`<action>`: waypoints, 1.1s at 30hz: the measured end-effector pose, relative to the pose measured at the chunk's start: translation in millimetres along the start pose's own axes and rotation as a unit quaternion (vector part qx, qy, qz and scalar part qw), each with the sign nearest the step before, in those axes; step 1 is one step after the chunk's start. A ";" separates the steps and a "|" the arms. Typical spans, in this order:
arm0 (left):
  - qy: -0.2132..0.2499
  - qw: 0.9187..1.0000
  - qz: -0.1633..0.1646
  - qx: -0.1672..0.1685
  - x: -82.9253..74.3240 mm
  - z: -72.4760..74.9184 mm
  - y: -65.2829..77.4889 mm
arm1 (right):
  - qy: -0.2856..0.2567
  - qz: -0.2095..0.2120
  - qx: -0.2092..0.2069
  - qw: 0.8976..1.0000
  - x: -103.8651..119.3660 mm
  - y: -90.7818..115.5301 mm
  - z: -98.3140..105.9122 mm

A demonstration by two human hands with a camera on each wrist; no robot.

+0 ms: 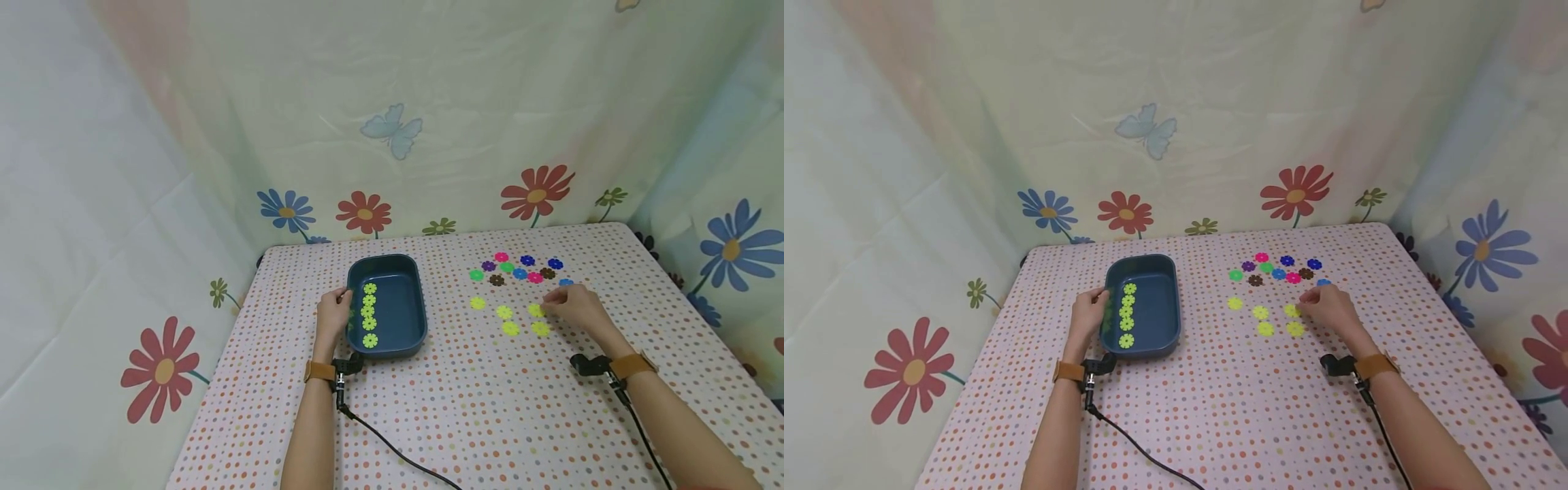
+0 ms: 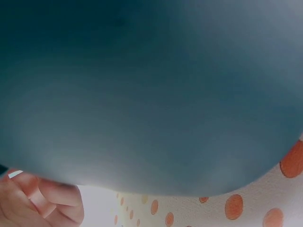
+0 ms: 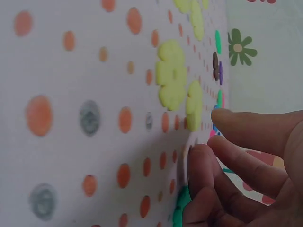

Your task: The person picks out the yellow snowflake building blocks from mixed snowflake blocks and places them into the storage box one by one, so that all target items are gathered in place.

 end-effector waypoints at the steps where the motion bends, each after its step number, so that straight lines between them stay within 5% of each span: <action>1: 0.000 1.000 0.001 0.001 0.4 -0.2 -0.4 | 0.005 0.001 -0.001 1.000 -0.7 0.6 -1.0; 33: -0.004 1.000 0.004 -0.004 -0.8 0.5 0.7 | -0.019 -0.003 -0.002 1.000 6.7 -1.0 -9.4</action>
Point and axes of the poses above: each hand's wrist, its own y-axis away from the middle knuckle, its own z-axis out of the back of the hand, x = y × z, the point moved 8 cm from there along -y, towards the middle knuckle, and after that the axes turned 3 degrees about -y, right-handed, at the moved point
